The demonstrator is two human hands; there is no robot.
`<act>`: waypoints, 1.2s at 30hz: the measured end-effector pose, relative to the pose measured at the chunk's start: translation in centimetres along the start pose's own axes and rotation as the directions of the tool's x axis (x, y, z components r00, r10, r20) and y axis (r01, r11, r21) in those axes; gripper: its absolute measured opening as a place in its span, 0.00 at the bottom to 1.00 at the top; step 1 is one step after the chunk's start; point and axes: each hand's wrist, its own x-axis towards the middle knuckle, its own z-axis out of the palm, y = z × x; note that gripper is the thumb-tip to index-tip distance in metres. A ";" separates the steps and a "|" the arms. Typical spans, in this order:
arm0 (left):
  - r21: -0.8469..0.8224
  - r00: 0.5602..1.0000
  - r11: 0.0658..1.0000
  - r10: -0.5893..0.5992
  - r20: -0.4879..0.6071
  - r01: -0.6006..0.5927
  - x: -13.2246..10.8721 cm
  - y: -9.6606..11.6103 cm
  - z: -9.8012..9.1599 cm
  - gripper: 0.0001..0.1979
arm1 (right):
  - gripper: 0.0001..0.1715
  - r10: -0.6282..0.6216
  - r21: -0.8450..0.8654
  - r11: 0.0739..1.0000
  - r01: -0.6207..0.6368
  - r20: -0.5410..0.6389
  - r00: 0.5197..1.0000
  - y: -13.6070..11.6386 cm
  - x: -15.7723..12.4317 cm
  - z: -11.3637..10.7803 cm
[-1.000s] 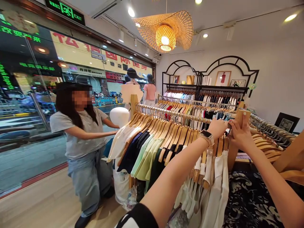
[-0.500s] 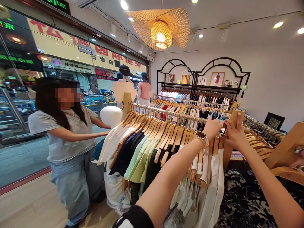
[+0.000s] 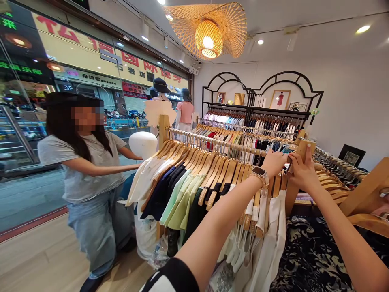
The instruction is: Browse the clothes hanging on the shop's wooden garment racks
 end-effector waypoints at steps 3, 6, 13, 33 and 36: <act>0.006 1.000 1.000 -0.002 -0.001 0.002 0.1 0.0 0.2 0.09 | 0.36 -0.004 0.002 1.000 0.004 -0.004 1.000 0.3 -0.1 0.3; 0.006 1.000 1.000 -0.007 0.003 0.007 0.2 0.0 0.5 0.10 | 0.37 -0.008 0.002 1.000 0.008 -0.004 1.000 0.5 -0.1 0.5; -0.019 1.000 1.000 -0.002 0.015 0.003 0.3 -0.1 0.5 0.13 | 0.38 -0.021 -0.007 1.000 0.021 -0.013 1.000 0.5 -0.1 0.5; 0.006 0.999 1.000 0.011 -0.037 -0.011 0.0 -0.5 1.0 0.14 | 0.40 -0.023 -0.021 1.000 0.022 -0.029 0.999 0.2 -0.3 0.4; -0.008 1.000 1.000 0.020 -0.014 -0.020 0.1 -0.7 1.0 0.14 | 0.40 -0.046 -0.019 0.999 0.046 -0.035 0.998 0.6 -0.6 0.7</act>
